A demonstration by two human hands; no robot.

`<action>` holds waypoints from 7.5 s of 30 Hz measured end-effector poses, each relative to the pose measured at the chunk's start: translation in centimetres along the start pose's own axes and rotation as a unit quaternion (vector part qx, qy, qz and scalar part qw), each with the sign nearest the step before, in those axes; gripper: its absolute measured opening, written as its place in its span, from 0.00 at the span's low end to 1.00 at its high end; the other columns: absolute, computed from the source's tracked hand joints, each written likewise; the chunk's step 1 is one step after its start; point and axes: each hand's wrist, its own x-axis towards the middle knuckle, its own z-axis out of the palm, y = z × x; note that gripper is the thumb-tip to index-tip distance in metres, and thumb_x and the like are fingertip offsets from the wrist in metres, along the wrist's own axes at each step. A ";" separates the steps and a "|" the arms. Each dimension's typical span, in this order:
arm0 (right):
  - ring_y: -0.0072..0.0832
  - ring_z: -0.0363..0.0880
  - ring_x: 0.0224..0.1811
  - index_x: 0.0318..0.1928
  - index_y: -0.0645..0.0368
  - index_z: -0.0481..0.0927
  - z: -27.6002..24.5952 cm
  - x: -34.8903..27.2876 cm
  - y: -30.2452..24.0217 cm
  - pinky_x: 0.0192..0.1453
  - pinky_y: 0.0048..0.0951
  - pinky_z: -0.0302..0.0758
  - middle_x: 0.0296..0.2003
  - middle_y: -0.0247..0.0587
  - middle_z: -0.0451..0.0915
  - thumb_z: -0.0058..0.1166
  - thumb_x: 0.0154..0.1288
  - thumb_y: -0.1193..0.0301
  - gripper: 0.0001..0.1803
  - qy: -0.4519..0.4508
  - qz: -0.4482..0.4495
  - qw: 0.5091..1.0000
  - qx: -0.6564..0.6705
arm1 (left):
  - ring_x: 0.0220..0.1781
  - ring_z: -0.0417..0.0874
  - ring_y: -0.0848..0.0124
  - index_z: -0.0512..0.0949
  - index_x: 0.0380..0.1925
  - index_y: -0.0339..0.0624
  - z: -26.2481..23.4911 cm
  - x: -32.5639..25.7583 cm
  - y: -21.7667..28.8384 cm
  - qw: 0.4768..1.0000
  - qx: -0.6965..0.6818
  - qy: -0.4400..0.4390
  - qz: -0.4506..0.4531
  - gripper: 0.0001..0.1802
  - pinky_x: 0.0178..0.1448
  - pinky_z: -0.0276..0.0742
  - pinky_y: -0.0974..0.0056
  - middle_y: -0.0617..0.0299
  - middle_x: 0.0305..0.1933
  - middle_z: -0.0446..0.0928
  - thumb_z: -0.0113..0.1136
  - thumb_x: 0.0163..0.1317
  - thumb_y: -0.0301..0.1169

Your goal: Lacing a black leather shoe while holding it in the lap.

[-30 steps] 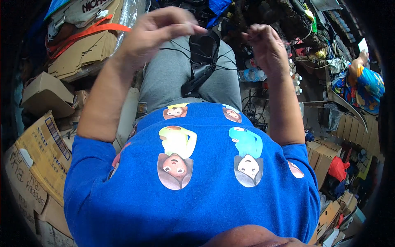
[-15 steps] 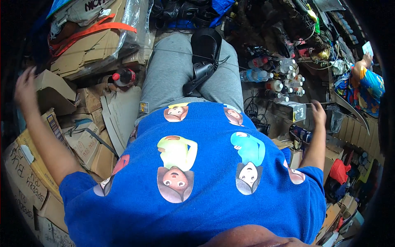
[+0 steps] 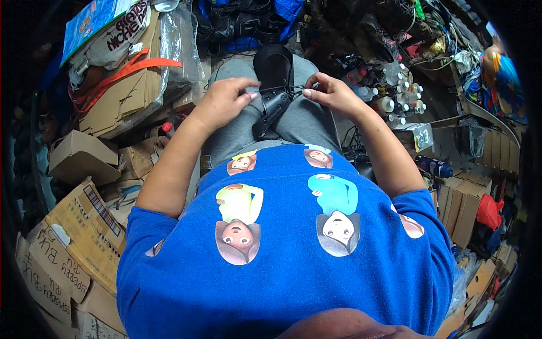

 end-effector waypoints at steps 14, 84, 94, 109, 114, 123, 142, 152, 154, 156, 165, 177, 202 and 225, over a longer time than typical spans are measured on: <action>0.22 0.74 0.39 0.52 0.57 0.79 -6.1 -1.8 1.9 0.45 0.22 0.72 0.41 0.34 0.74 0.51 0.66 0.72 0.15 0.110 -0.026 0.988 -0.101 | 0.64 0.71 0.62 0.74 0.53 0.43 -3.6 1.6 -1.3 0.992 0.048 0.108 0.043 0.24 0.65 0.66 0.60 0.56 0.64 0.69 0.64 0.55 0.35; 0.32 0.75 0.36 0.34 0.62 0.78 -1.1 2.9 0.7 0.41 0.28 0.72 0.34 0.37 0.76 0.60 0.57 0.67 0.11 0.226 -0.111 0.959 -0.127 | 0.47 0.79 0.64 0.77 0.46 0.38 -3.5 1.9 -6.8 0.967 -0.167 0.177 -0.079 0.12 0.55 0.73 0.62 0.55 0.48 0.79 0.49 0.69 0.32; 0.22 0.45 0.13 0.15 0.51 0.58 -2.2 1.0 3.1 0.26 0.26 0.55 0.11 0.28 0.51 0.35 0.73 0.51 0.29 0.073 0.011 0.789 0.610 | 0.15 0.50 0.77 0.58 0.15 0.51 -1.4 2.7 -6.3 0.631 -0.757 0.097 -0.139 0.25 0.34 0.62 0.65 0.71 0.14 0.52 0.41 0.72 0.45; 0.17 0.69 0.38 0.67 0.46 0.64 -5.8 0.8 -2.5 0.48 0.22 0.72 0.46 0.39 0.73 0.66 0.54 0.71 0.39 0.060 -0.078 0.995 -0.005 | 0.60 0.72 0.58 0.72 0.55 0.41 -4.4 -2.3 -0.5 0.979 0.056 0.193 0.017 0.31 0.64 0.67 0.59 0.50 0.58 0.70 0.67 0.51 0.39; 0.21 0.72 0.33 0.53 0.50 0.78 -2.4 6.0 -7.2 0.38 0.25 0.72 0.33 0.36 0.76 0.67 0.52 0.67 0.25 -0.017 -0.189 0.936 -0.295 | 0.45 0.79 0.51 0.72 0.44 0.38 2.8 1.3 4.6 0.979 0.199 -0.033 0.016 0.28 0.50 0.76 0.54 0.49 0.45 0.73 0.70 0.47 0.41; 0.13 0.66 0.26 0.29 0.60 0.76 -2.6 3.6 -3.5 0.29 0.21 0.64 0.22 0.25 0.73 0.69 0.53 0.65 0.15 0.055 -0.059 0.983 -0.167 | 0.40 0.79 0.51 0.71 0.35 0.37 5.2 0.4 2.4 0.991 0.097 -0.012 0.096 0.21 0.44 0.75 0.53 0.48 0.34 0.75 0.67 0.44 0.34; 0.22 0.67 0.22 0.25 0.66 0.76 -0.3 -1.5 -5.7 0.28 0.30 0.66 0.17 0.38 0.70 0.55 0.59 0.68 0.12 -0.046 -0.053 0.977 -0.202 | 0.61 0.68 0.53 0.71 0.50 0.46 7.0 7.9 -0.3 0.992 -0.098 0.040 0.064 0.27 0.65 0.66 0.56 0.51 0.55 0.64 0.66 0.50 0.38; 0.26 0.75 0.31 0.43 0.55 0.84 0.3 -3.6 -6.3 0.36 0.26 0.72 0.29 0.37 0.74 0.58 0.59 0.74 0.10 0.089 -0.070 0.978 -0.172 | 0.50 0.75 0.61 0.78 0.46 0.42 1.4 11.1 -0.3 0.983 -0.024 -0.138 0.116 0.23 0.57 0.71 0.61 0.56 0.45 0.74 0.69 0.48 0.35; 0.31 0.76 0.30 0.43 0.54 0.85 0.7 -3.3 -6.0 0.37 0.29 0.73 0.29 0.40 0.73 0.57 0.58 0.73 0.12 0.087 -0.037 0.969 -0.229 | 0.49 0.76 0.62 0.78 0.45 0.41 1.5 11.4 -0.4 0.983 -0.012 -0.136 0.120 0.22 0.56 0.71 0.61 0.57 0.43 0.75 0.70 0.48 0.35; 0.32 0.76 0.31 0.43 0.53 0.85 1.0 -3.0 -5.9 0.38 0.30 0.73 0.28 0.41 0.73 0.57 0.58 0.73 0.12 0.084 -0.036 0.967 -0.239 | 0.46 0.78 0.65 0.78 0.43 0.40 1.5 11.3 -0.7 0.968 -0.121 -0.192 0.109 0.20 0.56 0.71 0.62 0.58 0.39 0.78 0.68 0.49 0.32; 0.37 0.78 0.32 0.43 0.54 0.85 1.6 -3.0 -6.9 0.39 0.34 0.75 0.29 0.44 0.74 0.55 0.55 0.73 0.13 0.091 -0.012 0.955 -0.281 | 0.52 0.78 0.68 0.79 0.50 0.43 0.5 10.8 -0.5 0.956 -0.117 -0.253 0.090 0.19 0.62 0.68 0.62 0.58 0.50 0.80 0.61 0.55 0.28; 0.32 0.77 0.31 0.43 0.49 0.85 1.4 -2.4 -4.4 0.37 0.29 0.74 0.28 0.39 0.72 0.59 0.55 0.75 0.14 0.110 -0.069 0.964 -0.233 | 0.50 0.78 0.69 0.78 0.46 0.37 1.7 11.8 -0.9 0.944 -0.164 -0.260 0.118 0.18 0.60 0.69 0.63 0.58 0.45 0.80 0.63 0.54 0.27; 0.31 0.79 0.33 0.42 0.50 0.85 1.2 -2.1 -5.4 0.39 0.30 0.75 0.32 0.39 0.75 0.58 0.55 0.78 0.13 0.093 -0.063 0.962 -0.251 | 0.53 0.79 0.64 0.77 0.51 0.40 1.0 11.9 -0.3 0.939 -0.146 -0.302 0.080 0.22 0.65 0.66 0.62 0.54 0.49 0.80 0.58 0.54 0.23; 0.22 0.76 0.34 0.39 0.48 0.86 1.1 -0.2 -2.9 0.37 0.27 0.73 0.28 0.32 0.73 0.64 0.55 0.73 0.10 0.097 -0.094 0.974 -0.181 | 0.54 0.72 0.57 0.78 0.47 0.46 2.2 10.4 -1.1 0.976 -0.038 -0.077 0.198 0.25 0.62 0.67 0.59 0.54 0.51 0.69 0.67 0.44 0.23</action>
